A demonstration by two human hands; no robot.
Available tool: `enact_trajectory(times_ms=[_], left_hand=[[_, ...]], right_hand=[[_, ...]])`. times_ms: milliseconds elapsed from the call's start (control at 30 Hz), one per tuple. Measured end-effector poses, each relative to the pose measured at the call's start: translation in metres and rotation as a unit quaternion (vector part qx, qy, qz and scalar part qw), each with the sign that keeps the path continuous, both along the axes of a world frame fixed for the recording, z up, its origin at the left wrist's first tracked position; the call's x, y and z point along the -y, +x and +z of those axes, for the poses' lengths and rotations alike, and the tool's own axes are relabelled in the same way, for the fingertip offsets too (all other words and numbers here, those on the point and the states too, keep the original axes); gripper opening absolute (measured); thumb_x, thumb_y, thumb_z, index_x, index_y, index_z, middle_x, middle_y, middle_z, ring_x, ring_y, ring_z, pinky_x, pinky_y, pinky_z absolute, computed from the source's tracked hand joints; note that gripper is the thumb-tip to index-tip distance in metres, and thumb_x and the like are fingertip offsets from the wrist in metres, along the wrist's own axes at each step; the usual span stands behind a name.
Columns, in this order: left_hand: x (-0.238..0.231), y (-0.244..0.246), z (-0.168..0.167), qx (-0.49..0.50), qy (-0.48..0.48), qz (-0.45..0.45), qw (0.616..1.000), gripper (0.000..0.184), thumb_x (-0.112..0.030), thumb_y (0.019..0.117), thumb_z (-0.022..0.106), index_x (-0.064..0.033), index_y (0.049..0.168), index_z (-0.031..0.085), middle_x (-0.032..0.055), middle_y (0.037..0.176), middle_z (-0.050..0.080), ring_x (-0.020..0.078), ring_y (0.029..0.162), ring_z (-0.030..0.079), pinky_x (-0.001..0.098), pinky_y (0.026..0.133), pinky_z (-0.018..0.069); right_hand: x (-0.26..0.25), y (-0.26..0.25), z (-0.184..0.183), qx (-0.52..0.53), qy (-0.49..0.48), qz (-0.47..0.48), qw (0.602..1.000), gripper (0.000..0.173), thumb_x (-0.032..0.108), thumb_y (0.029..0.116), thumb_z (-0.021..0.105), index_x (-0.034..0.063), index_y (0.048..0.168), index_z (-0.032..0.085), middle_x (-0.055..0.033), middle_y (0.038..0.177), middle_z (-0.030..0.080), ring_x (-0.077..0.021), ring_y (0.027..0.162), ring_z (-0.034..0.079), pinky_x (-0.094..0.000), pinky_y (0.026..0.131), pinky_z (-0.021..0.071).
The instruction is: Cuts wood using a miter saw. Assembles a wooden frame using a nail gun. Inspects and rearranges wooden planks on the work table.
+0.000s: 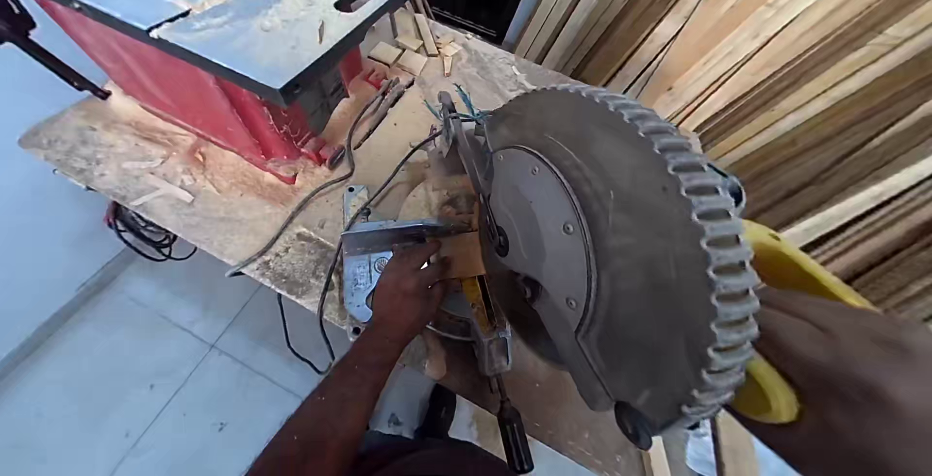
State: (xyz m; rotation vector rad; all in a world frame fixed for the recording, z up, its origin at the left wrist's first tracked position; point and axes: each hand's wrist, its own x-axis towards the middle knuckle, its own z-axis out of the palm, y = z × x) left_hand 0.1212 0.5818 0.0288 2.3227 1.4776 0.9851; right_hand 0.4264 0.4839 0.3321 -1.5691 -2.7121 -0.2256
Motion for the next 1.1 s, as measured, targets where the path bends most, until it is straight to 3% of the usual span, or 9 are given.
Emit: enact_trajectory(times_ms=[133, 667, 900, 1100], left_hand=[[0.000, -0.001, 0.001, 0.018, 0.008, -0.005, 1.000, 0.026, -0.048, 0.0944, 0.070, -0.0271, 0.106, 0.081, -0.0033, 0.135, 0.068, 0.0129, 0.128, 0.061, 0.0393, 0.109, 0.0510], [0.000, -0.001, 0.011, -0.004, -0.003, -0.014, 1.000, 0.028, -0.047, 0.0944, 0.069, -0.0264, 0.111, 0.080, -0.0007, 0.136, 0.067, 0.0148, 0.128, 0.062, 0.0391, 0.110, 0.0496], [0.001, 0.002, 0.013, -0.032, -0.026, -0.034, 0.999, 0.029, -0.041, 0.0985, 0.065, -0.0215, 0.115, 0.078, 0.0011, 0.142, 0.065, 0.0187, 0.133, 0.059, 0.0428, 0.112, 0.0471], [0.000, 0.003, 0.010, -0.022, -0.021, -0.031, 0.999, 0.029, -0.039, 0.0992, 0.064, -0.0196, 0.116, 0.078, 0.0018, 0.141, 0.065, 0.0206, 0.133, 0.060, 0.0432, 0.113, 0.0469]], right_hand=[[0.008, 0.004, -0.022, 0.001, 0.014, 0.009, 1.000, 0.031, 0.033, 0.0873, 0.071, 0.0046, 0.084, 0.058, -0.0174, 0.074, 0.064, -0.0352, 0.067, 0.068, -0.0490, 0.054, 0.0525], [0.008, 0.002, -0.024, 0.008, 0.006, -0.004, 1.000, 0.033, 0.032, 0.0887, 0.072, 0.0026, 0.083, 0.058, -0.0201, 0.074, 0.065, -0.0374, 0.070, 0.069, -0.0507, 0.056, 0.0530], [0.009, 0.003, -0.023, 0.011, -0.006, -0.011, 1.000, 0.035, 0.034, 0.0878, 0.074, 0.0010, 0.085, 0.061, -0.0220, 0.079, 0.068, -0.0390, 0.077, 0.072, -0.0514, 0.062, 0.0560], [0.009, 0.001, -0.024, 0.015, 0.004, -0.008, 1.000, 0.035, 0.033, 0.0892, 0.072, 0.0001, 0.085, 0.061, -0.0223, 0.078, 0.068, -0.0385, 0.074, 0.071, -0.0502, 0.062, 0.0557]])
